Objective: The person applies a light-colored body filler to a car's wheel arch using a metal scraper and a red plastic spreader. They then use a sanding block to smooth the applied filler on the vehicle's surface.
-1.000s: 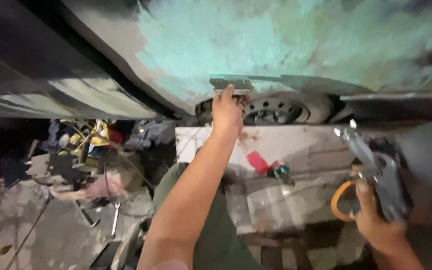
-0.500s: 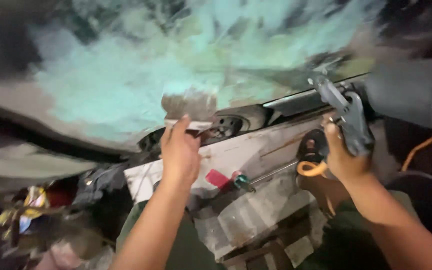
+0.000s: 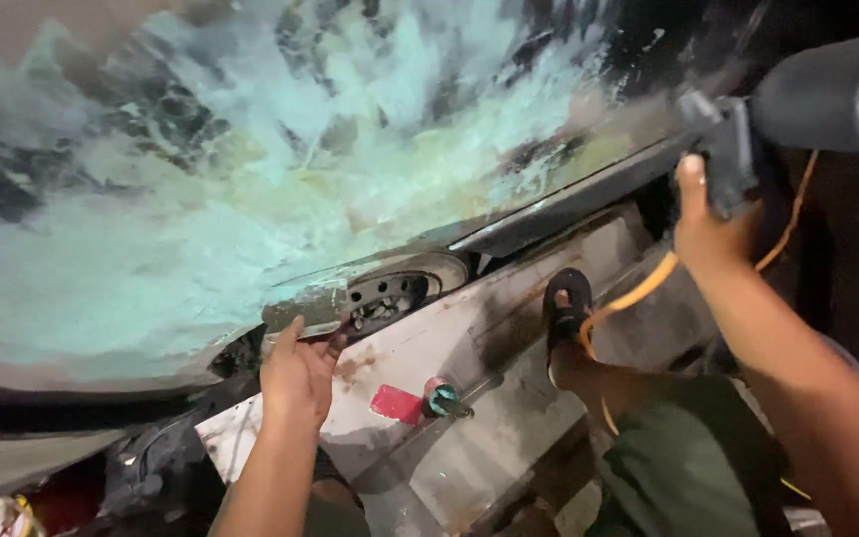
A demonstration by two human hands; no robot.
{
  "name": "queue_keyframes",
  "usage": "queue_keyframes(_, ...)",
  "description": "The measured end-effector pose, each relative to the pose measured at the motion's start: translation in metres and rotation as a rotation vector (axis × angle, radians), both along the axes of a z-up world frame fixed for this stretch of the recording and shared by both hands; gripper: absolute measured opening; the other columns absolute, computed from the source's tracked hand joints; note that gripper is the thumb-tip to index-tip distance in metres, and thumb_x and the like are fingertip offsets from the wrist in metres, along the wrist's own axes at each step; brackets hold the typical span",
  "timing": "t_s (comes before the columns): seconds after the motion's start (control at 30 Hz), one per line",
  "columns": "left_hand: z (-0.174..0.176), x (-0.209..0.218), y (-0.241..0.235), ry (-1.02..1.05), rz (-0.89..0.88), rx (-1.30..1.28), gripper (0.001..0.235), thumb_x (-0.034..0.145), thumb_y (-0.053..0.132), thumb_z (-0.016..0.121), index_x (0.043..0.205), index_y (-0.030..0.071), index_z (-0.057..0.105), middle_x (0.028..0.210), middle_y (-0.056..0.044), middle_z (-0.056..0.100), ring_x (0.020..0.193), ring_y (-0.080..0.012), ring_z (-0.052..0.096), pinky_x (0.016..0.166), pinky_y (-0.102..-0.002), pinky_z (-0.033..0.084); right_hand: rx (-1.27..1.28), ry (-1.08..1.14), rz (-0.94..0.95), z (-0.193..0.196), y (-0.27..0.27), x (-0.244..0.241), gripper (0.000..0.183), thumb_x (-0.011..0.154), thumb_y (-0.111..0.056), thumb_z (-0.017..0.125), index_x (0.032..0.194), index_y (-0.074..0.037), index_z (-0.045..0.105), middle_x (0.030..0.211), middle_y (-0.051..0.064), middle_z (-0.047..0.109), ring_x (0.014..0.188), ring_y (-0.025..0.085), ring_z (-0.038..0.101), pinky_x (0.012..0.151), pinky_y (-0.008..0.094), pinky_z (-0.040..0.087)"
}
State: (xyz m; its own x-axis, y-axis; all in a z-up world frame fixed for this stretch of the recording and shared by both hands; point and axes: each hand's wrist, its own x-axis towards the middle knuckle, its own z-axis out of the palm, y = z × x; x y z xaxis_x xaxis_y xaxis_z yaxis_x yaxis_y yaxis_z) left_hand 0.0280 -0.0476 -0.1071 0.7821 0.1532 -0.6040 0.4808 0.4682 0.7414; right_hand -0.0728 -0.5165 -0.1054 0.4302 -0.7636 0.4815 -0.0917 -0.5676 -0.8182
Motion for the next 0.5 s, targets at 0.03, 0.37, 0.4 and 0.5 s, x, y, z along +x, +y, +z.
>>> queue_keyframes(0.03,-0.003,0.003,0.001,-0.017,-0.006,-0.008,0.058,0.105,0.019,0.048,0.161,0.009,0.034,0.135,-0.034,0.053,0.091,-0.0351,0.065,0.081,-0.041,0.059,-0.138,-0.057,0.022,0.004,-0.006,0.002,0.039,0.112,-0.037,0.068,0.122,0.001,0.071,0.117,0.015,0.073,0.109,0.031,0.071,0.088,0.046,0.053)
queue_keyframes(0.37,0.013,-0.008,-0.021,0.041,-0.051,0.042,0.067,0.106,0.021,0.050,0.163,0.030,0.017,0.135,-0.028,0.057,0.076,-0.0281,0.063,0.059,-0.040,0.041,-0.026,0.046,0.272,-0.004,0.035,-0.037,0.027,0.119,-0.031,0.049,0.109,-0.008,0.060,0.114,0.008,0.062,0.112,0.025,0.058,0.104,0.041,0.042)
queue_keyframes(0.4,0.000,-0.002,-0.017,0.021,-0.040,0.002,0.064,0.106,0.022,0.049,0.164,0.023,0.022,0.143,-0.033,0.049,0.083,-0.0313,0.063,0.067,-0.041,0.047,0.179,0.236,0.259,0.008,0.054,-0.044,0.035,0.114,-0.043,0.049,0.106,-0.010,0.057,0.093,0.006,0.053,0.088,0.022,0.054,0.080,0.038,0.042)
queue_keyframes(0.5,-0.014,0.000,-0.013,0.051,-0.036,-0.025,0.067,0.102,0.029,0.051,0.162,0.016,0.028,0.148,-0.031,0.050,0.090,-0.0307,0.065,0.092,-0.050,0.044,0.220,0.249,0.294,-0.005,0.086,-0.051,0.033,0.105,-0.041,0.059,0.109,-0.008,0.061,0.095,0.008,0.058,0.089,0.023,0.058,0.076,0.039,0.046)
